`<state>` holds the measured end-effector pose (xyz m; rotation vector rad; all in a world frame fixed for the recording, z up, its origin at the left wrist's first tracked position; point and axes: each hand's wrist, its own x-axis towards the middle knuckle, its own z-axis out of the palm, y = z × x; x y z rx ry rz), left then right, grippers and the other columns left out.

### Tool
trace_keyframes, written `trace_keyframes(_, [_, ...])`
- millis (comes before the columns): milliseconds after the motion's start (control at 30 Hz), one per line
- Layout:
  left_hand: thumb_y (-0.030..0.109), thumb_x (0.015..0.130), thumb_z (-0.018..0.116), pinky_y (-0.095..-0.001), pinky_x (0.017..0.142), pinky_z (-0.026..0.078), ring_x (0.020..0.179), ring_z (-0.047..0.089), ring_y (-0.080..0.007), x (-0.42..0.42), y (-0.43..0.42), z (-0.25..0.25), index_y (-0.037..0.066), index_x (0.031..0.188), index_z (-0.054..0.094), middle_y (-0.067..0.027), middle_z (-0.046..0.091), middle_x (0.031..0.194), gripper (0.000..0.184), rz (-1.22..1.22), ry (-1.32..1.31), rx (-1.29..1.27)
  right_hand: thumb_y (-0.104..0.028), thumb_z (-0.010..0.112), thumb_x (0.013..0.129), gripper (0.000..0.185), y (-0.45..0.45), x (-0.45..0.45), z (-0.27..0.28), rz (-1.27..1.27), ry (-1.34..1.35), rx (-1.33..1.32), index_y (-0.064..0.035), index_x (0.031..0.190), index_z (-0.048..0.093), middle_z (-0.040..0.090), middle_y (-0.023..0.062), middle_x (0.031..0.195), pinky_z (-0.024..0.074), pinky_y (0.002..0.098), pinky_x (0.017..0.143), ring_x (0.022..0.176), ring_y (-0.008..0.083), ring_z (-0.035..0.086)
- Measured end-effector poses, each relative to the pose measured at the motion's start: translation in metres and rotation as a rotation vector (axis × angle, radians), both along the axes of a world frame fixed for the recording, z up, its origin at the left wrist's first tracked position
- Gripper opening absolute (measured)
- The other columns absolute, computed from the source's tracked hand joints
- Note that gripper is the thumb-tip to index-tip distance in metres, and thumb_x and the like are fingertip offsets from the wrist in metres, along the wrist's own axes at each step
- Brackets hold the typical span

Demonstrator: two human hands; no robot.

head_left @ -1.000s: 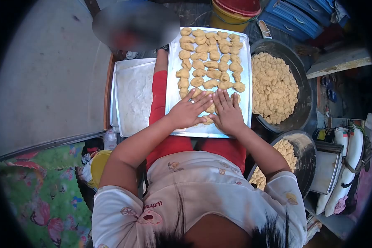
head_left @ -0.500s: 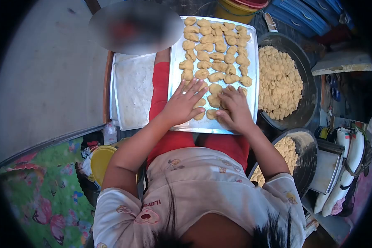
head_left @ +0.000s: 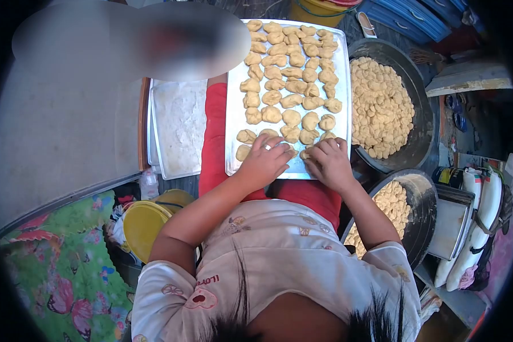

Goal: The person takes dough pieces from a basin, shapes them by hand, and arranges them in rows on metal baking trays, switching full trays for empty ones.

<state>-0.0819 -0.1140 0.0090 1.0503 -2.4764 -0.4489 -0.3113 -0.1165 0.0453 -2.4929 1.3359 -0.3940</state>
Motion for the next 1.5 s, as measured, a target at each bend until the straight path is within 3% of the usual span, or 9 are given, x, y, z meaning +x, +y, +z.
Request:
trace_keyframes(267, [0.022,0.079,0.068,-0.0437,0.099,0.031,0.106,0.053,-0.0224,-0.007,-0.004,0.012,0.011,0.107,0.063,-0.0038,0.058,0.108,0.031,0.014,0.011,-0.012,-0.021,0.065,0.084,0.026,-0.032,0.003,-0.007,-0.198,-0.066,-0.078,-0.0112,0.108,0.064,0.058,0.007,0.092,0.0374,0.0382,0.082,0.091,0.0256,0.054])
trace_keyframes(400, [0.02,0.079,0.067,-0.0413,0.097,0.032,0.104,0.053,-0.0236,-0.02,-0.019,0.014,0.009,0.107,0.063,-0.0049,0.058,0.107,0.03,0.159,0.086,-0.051,-0.028,0.067,0.082,0.029,-0.056,0.012,-0.011,-0.226,0.002,-0.106,-0.0105,0.105,0.064,0.059,0.0048,0.086,0.0365,0.0379,0.08,0.088,0.0244,0.054])
trace_keyframes(633, [0.022,0.079,0.067,-0.0395,0.096,0.034,0.106,0.054,-0.0216,-0.017,-0.02,0.011,0.008,0.107,0.064,-0.0067,0.059,0.109,0.031,0.076,-0.056,0.067,-0.029,0.068,0.081,0.023,-0.052,0.016,-0.009,-0.31,-0.033,-0.079,-0.0101,0.094,0.065,0.059,0.0059,0.082,0.0373,0.0382,0.078,0.086,0.0249,0.056])
trace_keyframes(733, [0.021,0.081,0.067,-0.0398,0.096,0.033,0.103,0.054,-0.0227,-0.014,-0.015,0.012,0.008,0.108,0.064,-0.0056,0.059,0.108,0.03,0.161,0.123,-0.059,-0.029,0.068,0.081,0.022,-0.034,0.012,-0.009,-0.222,-0.03,-0.044,-0.0103,0.092,0.066,0.059,0.0057,0.083,0.0377,0.038,0.077,0.085,0.0246,0.056])
trace_keyframes(933, [0.027,0.085,0.063,-0.0409,0.099,0.034,0.113,0.052,-0.0229,-0.003,-0.009,0.004,0.007,0.114,0.061,-0.0076,0.057,0.116,0.035,0.096,-0.005,-0.006,-0.026,0.067,0.082,0.02,-0.021,0.01,-0.01,-0.153,-0.03,-0.052,-0.0099,0.093,0.065,0.058,0.0058,0.086,0.0381,0.0372,0.076,0.086,0.0243,0.056])
trace_keyframes(1200, [0.02,0.092,0.054,-0.046,0.111,0.025,0.135,0.037,-0.03,0.027,-0.026,0.003,0.005,0.131,0.051,-0.0147,0.046,0.14,0.042,0.338,-0.008,0.027,-0.016,0.062,0.085,0.032,-0.035,0.033,-0.009,-0.066,-0.143,-0.157,-0.0086,0.117,0.061,0.06,0.0065,0.106,0.0373,0.0393,0.091,0.103,0.0254,0.054])
trace_keyframes(1400, [0.012,0.089,0.056,-0.0451,0.092,0.041,0.103,0.057,-0.0316,0.051,-0.067,0.012,0.005,0.107,0.064,-0.0118,0.062,0.106,0.02,0.467,0.223,0.032,-0.017,0.064,0.083,0.032,-0.064,0.053,-0.018,-0.092,-0.136,-0.134,-0.01,0.114,0.064,0.06,0.0038,0.101,0.0369,0.0375,0.087,0.098,0.0231,0.053])
trace_keyframes(1467, [0.015,0.085,0.063,-0.0425,0.087,0.045,0.1,0.057,-0.033,0.054,-0.069,0.021,0.005,0.105,0.063,-0.0132,0.061,0.101,0.023,0.564,0.299,0.381,-0.018,0.064,0.082,0.031,-0.07,0.061,-0.017,-0.08,-0.135,-0.104,-0.0105,0.112,0.065,0.06,0.0031,0.099,0.0367,0.0371,0.086,0.096,0.0226,0.053])
trace_keyframes(1500, [0.015,0.085,0.063,-0.0425,0.087,0.045,0.1,0.057,-0.033,0.052,-0.068,0.02,0.005,0.105,0.063,-0.0132,0.061,0.101,0.023,0.568,0.297,0.381,-0.018,0.065,0.081,0.03,-0.072,0.066,-0.018,-0.067,-0.121,-0.124,-0.0111,0.111,0.066,0.06,0.0026,0.098,0.0365,0.037,0.086,0.096,0.022,0.053])
